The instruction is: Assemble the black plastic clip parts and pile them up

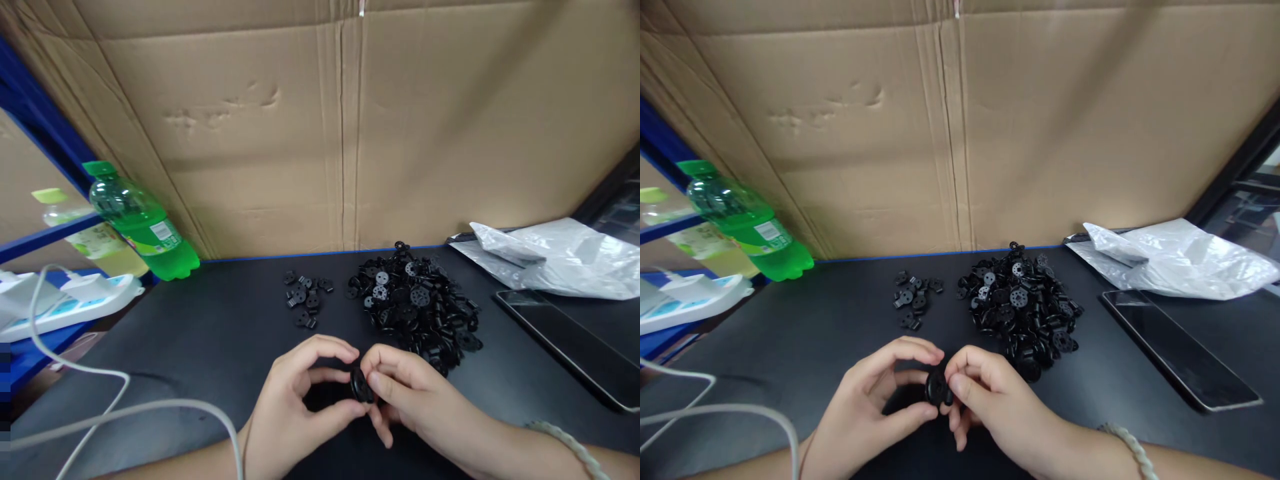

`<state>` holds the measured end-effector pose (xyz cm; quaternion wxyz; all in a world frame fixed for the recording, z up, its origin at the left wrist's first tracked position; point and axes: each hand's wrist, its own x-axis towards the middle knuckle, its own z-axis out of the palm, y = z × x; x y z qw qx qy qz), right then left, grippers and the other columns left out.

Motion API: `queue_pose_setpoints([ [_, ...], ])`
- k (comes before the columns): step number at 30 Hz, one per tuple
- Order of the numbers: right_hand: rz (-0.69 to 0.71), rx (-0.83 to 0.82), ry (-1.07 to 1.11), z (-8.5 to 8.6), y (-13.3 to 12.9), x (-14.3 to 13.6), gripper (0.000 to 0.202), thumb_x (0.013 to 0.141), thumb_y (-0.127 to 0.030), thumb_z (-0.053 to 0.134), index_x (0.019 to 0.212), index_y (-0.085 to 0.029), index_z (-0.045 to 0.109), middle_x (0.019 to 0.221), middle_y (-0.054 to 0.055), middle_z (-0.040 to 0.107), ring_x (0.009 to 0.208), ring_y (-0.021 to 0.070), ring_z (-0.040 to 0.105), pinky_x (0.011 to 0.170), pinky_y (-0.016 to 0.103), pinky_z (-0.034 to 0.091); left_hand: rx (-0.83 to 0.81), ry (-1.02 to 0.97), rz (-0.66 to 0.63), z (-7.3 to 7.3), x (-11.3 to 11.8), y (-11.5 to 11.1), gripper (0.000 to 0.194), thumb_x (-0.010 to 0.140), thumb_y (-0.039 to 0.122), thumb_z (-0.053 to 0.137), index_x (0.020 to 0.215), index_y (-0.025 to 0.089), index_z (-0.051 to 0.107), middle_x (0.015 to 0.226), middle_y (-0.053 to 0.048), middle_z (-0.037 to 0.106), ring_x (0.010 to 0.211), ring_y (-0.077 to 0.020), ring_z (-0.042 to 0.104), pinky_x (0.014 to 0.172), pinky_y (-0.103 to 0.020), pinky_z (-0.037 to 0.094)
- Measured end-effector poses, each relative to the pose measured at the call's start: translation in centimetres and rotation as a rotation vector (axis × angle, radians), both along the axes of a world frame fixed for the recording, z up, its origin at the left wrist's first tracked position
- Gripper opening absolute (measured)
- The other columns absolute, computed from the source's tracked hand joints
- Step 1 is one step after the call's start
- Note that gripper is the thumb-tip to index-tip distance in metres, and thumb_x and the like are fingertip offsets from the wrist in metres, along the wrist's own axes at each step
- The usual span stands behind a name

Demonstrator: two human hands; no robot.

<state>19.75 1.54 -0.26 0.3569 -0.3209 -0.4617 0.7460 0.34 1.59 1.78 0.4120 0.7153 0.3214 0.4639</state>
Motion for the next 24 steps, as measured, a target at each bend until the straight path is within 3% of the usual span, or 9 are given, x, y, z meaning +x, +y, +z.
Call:
queue_pose_setpoints([
  [3, 0.01, 0.008, -0.06, 0.22, -0.16, -0.21, 0.036, 0.091, -0.051, 0.063, 0.086, -0.016, 0.057, 0.062, -0.005, 0.058, 0.051, 0.0068, 0.054, 0.054, 0.02, 0.046, -0.097, -0.076, -0.017, -0.25, 0.43, -0.22, 0.031, 0.071, 0.001, 0.079, 0.095, 0.019, 0.072, 0.093, -0.003, 0.074, 0.086, -0.0164, 0.072, 0.078, -0.021, 0.061],
  [11, 0.057, -0.134, 0.081, 0.28, -0.34, -0.14, 0.034, 0.088, -0.047, 0.068, 0.094, -0.015, 0.059, 0.074, 0.0, 0.062, 0.069, 0.0137, 0.066, 0.059, 0.026, 0.057, 0.152, 0.05, 0.01, -0.45, 0.45, -0.26, 0.037, 0.07, -0.005, 0.066, 0.098, 0.018, 0.069, 0.091, -0.005, 0.075, 0.084, -0.019, 0.072, 0.076, -0.027, 0.059],
  [18, 0.102, -0.01, -0.008, -0.42, -0.08, -0.42, 0.038, 0.083, -0.047, 0.073, 0.094, -0.014, 0.059, 0.076, -0.001, 0.06, 0.066, 0.012, 0.065, 0.058, 0.024, 0.058, 0.215, 0.128, -0.018, -0.53, 0.72, -0.08, 0.039, 0.071, -0.006, 0.064, 0.101, 0.019, 0.069, 0.09, -0.006, 0.074, 0.082, -0.0189, 0.07, 0.075, -0.028, 0.058],
  [24, 0.133, -0.006, 0.0, -0.09, -0.08, -0.32, 0.038, 0.081, -0.047, 0.074, 0.092, -0.014, 0.06, 0.083, 0.001, 0.058, 0.069, 0.0128, 0.066, 0.059, 0.025, 0.058, 0.266, 0.162, -0.053, -0.64, 0.34, 0.03, 0.028, 0.077, 0.001, 0.074, 0.1, 0.017, 0.072, 0.091, -0.01, 0.074, 0.08, -0.0198, 0.071, 0.073, -0.028, 0.06],
])
